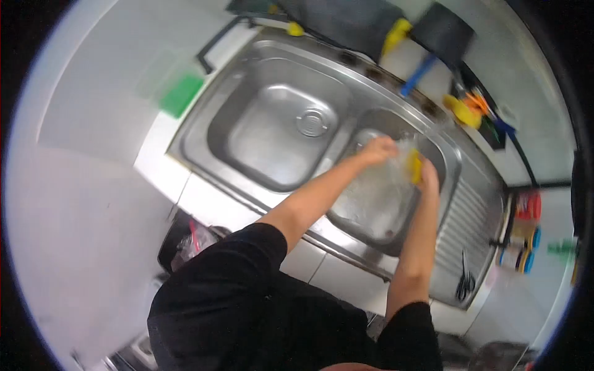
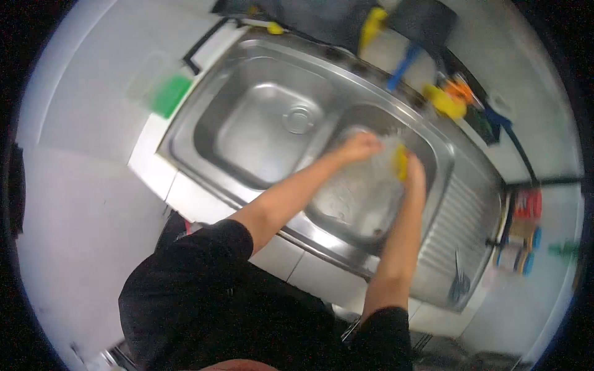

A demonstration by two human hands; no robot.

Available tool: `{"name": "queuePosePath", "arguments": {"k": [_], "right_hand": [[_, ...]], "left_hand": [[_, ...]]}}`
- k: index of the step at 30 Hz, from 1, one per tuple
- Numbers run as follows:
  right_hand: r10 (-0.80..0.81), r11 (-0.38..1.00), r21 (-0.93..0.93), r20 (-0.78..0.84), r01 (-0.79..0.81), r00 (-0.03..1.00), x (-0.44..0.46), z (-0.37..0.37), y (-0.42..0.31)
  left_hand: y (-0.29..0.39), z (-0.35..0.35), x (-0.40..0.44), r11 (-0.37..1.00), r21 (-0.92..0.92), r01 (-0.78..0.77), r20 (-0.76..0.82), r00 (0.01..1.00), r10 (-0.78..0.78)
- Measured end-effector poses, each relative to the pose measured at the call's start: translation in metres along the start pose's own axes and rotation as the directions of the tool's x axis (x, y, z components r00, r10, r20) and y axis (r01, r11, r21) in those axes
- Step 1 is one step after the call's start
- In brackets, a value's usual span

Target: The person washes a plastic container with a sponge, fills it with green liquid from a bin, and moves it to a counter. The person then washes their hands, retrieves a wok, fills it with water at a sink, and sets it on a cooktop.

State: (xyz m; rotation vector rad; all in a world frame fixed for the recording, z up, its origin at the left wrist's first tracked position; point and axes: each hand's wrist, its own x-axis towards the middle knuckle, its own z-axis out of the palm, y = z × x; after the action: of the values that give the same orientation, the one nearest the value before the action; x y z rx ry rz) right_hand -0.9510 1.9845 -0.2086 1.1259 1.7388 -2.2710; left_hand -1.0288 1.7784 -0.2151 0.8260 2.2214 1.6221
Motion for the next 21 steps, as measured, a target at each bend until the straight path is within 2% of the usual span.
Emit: {"name": "queuePosePath", "arguments": {"k": [1, 2, 3, 4, 5, 6, 7, 9, 10, 11, 12, 14, 16, 17, 18, 19, 21], "right_hand": [[-0.117, 0.988, -0.117, -0.095, 0.105, 0.989, -0.035, 0.020, -0.025], [-0.245, 0.953, -0.230, -0.195, 0.199, 0.950, -0.068, 0.043, -0.040], [-0.251, 0.952, -0.227, -0.187, 0.206, 0.950, -0.086, 0.060, -0.043], [-0.338, 0.882, -0.378, -0.094, 0.281, 0.936, -0.104, 0.076, -0.041], [-0.406, 0.783, -0.515, 0.003, 0.349, 0.914, -0.119, 0.092, -0.036], [-0.540, 0.577, -0.715, 0.029, 0.395, 0.841, -0.122, 0.109, -0.016], [-0.650, 0.326, -0.867, 0.082, 0.376, 0.755, -0.116, 0.122, 0.011], [-0.777, 0.217, -0.851, 0.146, 0.479, 0.612, -0.088, 0.125, 0.051], [-0.784, 0.165, -0.882, 0.154, 0.441, 0.602, -0.065, 0.111, 0.052], [-0.781, 0.118, -0.909, 0.163, 0.399, 0.603, -0.043, 0.094, 0.055], [-0.777, 0.137, -0.925, 0.122, 0.355, 0.618, -0.020, 0.077, 0.062], [-0.698, 0.506, -0.751, -0.067, 0.424, 0.713, 0.014, 0.049, 0.065], [-0.878, 0.287, -0.783, 0.015, 0.551, 0.479, -0.034, 0.088, 0.067], [-0.917, 0.076, -0.857, 0.141, 0.510, 0.373, -0.055, 0.110, 0.068], [-0.918, -0.136, -0.888, 0.280, 0.439, 0.280, -0.066, 0.120, 0.069], [-0.918, -0.127, -0.899, 0.266, 0.419, 0.293, -0.062, 0.110, 0.069], [-0.843, 0.199, -0.821, 0.135, 0.535, 0.521, -0.036, 0.086, 0.049]], "left_hand": [[0.003, -0.011, 0.004, 0.997, 0.062, -0.039, 0.189, 0.982, 0.027], [0.012, -0.021, 0.006, 0.990, 0.107, -0.092, 0.392, 0.919, 0.043], [0.031, -0.032, 0.004, 0.989, 0.115, -0.095, 0.387, 0.921, 0.043], [0.055, -0.043, -0.001, 0.987, 0.055, 0.148, 0.379, 0.912, -0.158], [0.069, -0.045, -0.005, 0.924, -0.008, 0.383, 0.390, 0.852, -0.350], [0.058, -0.033, -0.009, 0.926, -0.072, 0.371, 0.190, 0.916, -0.352], [0.043, -0.016, -0.009, 0.931, -0.135, 0.340, -0.010, 0.939, -0.345], [0.028, -0.009, -0.021, 0.894, -0.165, 0.417, -0.244, 0.861, -0.447], [0.020, -0.005, -0.026, 0.870, -0.123, 0.477, -0.330, 0.808, -0.489], [0.011, -0.006, -0.030, 0.902, -0.080, 0.425, -0.360, 0.831, -0.424], [0.002, -0.006, -0.031, 0.925, -0.039, 0.377, -0.391, 0.846, -0.362], [-0.005, 0.002, -0.025, 0.917, 0.067, 0.393, -0.509, 0.804, -0.308], [-0.011, -0.001, -0.023, 0.929, -0.023, 0.369, -0.528, 0.785, -0.324], [0.000, -0.004, -0.021, 0.940, 0.061, 0.335, -0.555, 0.794, -0.247], [0.001, -0.006, -0.019, 0.944, 0.059, 0.326, -0.535, 0.808, -0.246], [-0.001, -0.007, -0.020, 0.949, 0.072, 0.306, -0.511, 0.829, -0.228], [0.000, -0.003, -0.026, 0.955, 0.076, 0.286, -0.483, 0.849, -0.215]]}}
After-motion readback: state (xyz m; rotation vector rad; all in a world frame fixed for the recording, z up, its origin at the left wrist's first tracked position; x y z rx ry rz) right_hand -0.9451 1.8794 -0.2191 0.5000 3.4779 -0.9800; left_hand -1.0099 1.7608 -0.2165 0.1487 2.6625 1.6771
